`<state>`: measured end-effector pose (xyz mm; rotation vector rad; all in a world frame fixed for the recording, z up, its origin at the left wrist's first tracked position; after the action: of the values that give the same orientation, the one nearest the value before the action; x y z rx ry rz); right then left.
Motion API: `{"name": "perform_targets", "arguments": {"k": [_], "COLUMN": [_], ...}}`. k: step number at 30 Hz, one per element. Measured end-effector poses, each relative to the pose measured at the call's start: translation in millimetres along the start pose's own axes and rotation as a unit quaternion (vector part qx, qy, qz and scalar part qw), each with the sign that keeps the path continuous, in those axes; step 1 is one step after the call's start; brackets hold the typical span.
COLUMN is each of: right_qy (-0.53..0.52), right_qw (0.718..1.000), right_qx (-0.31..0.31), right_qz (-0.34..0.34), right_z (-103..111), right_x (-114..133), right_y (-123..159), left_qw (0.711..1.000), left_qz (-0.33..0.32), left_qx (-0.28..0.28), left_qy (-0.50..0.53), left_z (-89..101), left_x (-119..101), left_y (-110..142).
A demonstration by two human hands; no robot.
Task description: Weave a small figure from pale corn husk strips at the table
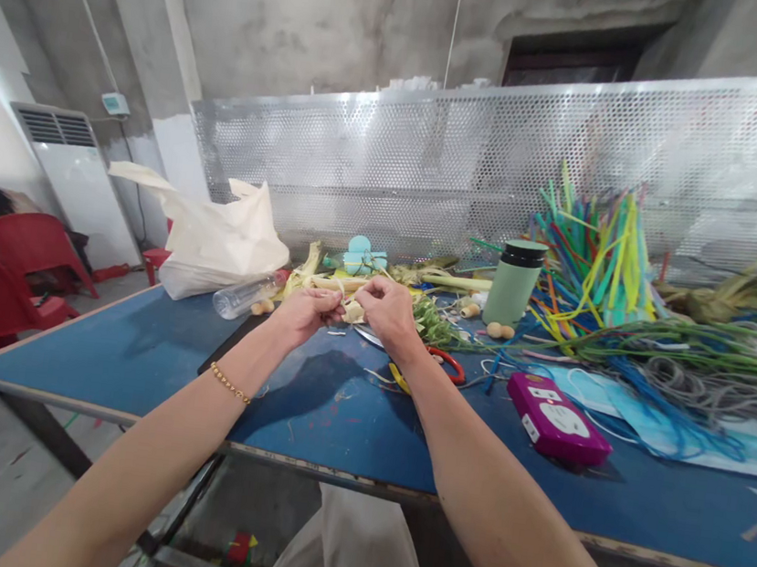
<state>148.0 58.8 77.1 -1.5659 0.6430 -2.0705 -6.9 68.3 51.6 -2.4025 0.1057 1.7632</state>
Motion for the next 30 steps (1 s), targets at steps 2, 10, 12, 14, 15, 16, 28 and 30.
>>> {"name": "perform_targets", "arguments": {"k": [2,10,12,14,15,16,28,30], "right_qy": [-0.001,0.009,0.013,0.015,0.01,-0.002,-0.112,-0.117], "right_qw": [1.0,0.999,0.999,0.999,0.999,0.998,0.99,0.989], "right_qx": [-0.007,0.014,0.029,0.032,0.041,0.059,0.067,0.065], "right_qz": [-0.005,-0.027,-0.041,-0.039,-0.033,-0.025,-0.052,-0.057], "right_z": [-0.5,1.5,4.2,5.9,5.8,5.1,-3.1,-4.5], "right_x": [-1.0,-6.0,-5.9,-5.3,-5.1,-5.2,-5.3,-4.1], "right_y": [-0.2,-3.7,-5.8,-7.3,-7.6,-7.7,-3.1,-1.8], "left_qw": [1.0,1.0,1.0,1.0,0.999,0.999,0.995,0.996], "left_qz": [-0.002,0.0,-0.001,-0.002,-0.002,-0.001,0.053,0.037], "left_qx": [0.003,-0.004,0.007,0.023,0.031,0.038,0.088,0.081], "left_qy": [0.0,0.011,0.003,-0.011,-0.019,-0.026,-0.017,-0.032], "left_z": [-0.9,-1.0,-0.6,-0.8,-1.1,-1.5,-10.7,-10.0], "left_x": [-0.2,0.1,1.2,2.8,3.6,4.1,-4.5,-3.0], "left_y": [0.3,0.7,0.7,0.8,1.0,1.4,14.0,12.6]}}
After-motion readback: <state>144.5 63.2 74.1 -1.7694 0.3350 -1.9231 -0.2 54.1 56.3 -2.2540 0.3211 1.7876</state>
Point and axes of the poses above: each hand's wrist, its own y-axis away from the middle knuckle, its own z-axis out of the back of the hand, x = y × z, the point moved 1 cm from there along -y, towards the middle knuckle, and after that the axes turned 6 degrees about z, right-handed, at the moved point
